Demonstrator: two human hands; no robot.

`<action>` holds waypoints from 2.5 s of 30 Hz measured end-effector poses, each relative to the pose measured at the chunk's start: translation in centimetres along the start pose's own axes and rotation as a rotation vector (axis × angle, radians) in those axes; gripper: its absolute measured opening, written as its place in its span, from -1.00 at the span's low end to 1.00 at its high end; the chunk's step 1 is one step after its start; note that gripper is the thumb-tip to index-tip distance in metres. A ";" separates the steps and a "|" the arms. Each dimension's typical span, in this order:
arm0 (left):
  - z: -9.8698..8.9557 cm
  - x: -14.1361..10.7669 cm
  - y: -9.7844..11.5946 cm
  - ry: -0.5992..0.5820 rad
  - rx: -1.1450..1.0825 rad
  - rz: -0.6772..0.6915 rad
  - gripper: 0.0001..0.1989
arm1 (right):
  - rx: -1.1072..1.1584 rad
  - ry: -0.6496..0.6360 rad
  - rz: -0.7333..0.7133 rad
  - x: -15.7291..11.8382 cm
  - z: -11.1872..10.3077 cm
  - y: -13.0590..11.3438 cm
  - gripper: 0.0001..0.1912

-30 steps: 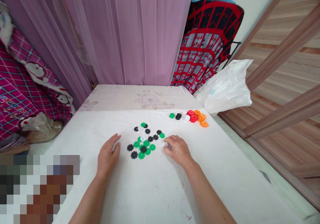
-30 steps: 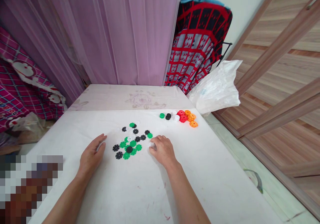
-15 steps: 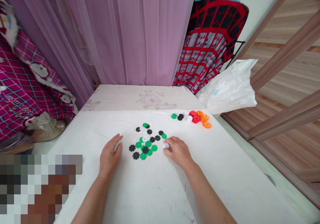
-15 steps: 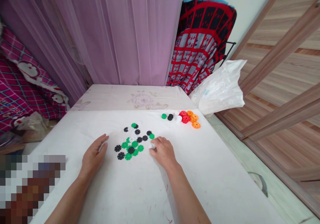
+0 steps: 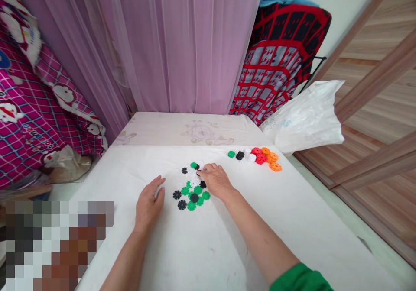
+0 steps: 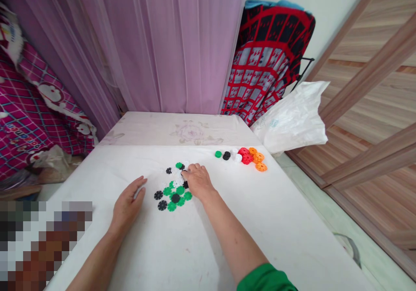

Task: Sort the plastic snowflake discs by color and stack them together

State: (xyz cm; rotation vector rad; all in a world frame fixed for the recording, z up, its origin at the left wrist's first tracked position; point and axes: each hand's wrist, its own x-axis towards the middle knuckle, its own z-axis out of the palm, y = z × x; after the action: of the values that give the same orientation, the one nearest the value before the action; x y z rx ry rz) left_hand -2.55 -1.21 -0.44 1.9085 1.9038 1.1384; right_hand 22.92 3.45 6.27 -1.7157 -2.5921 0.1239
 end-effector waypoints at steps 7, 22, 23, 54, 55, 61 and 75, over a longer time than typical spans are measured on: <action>0.1 0.0 0.3 0.006 -0.006 -0.002 -0.65 | -0.037 0.037 0.124 -1.2 0.1 1.7 -0.68; 0.0 -0.1 0.6 0.001 -0.019 -0.001 -0.64 | 0.082 0.028 -0.027 -1.6 0.1 0.0 -0.82; 0.1 -0.2 0.5 -0.002 -0.018 0.001 -0.64 | 0.078 0.028 -0.011 -1.6 0.0 0.0 -0.83; -0.2 0.0 0.4 -0.021 -0.004 -0.002 -0.64 | 0.381 0.111 0.310 -8.1 0.9 2.7 -0.82; -0.2 0.0 0.3 -0.019 -0.006 0.000 -0.64 | 0.375 0.105 0.312 -8.1 0.9 2.7 -0.82; -0.2 0.0 0.4 -0.013 -0.005 -0.005 -0.65 | 0.357 0.072 0.313 -8.4 0.8 2.7 -0.81; -0.2 -0.1 0.6 -0.015 -0.001 -0.013 -0.65 | 0.182 0.004 0.092 1.1 -0.6 -0.5 -0.73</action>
State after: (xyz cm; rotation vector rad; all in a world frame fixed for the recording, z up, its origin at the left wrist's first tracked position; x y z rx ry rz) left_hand -2.22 -1.48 0.07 1.8954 1.9046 1.1180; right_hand 22.08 4.29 6.87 -1.7671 -2.4128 0.3468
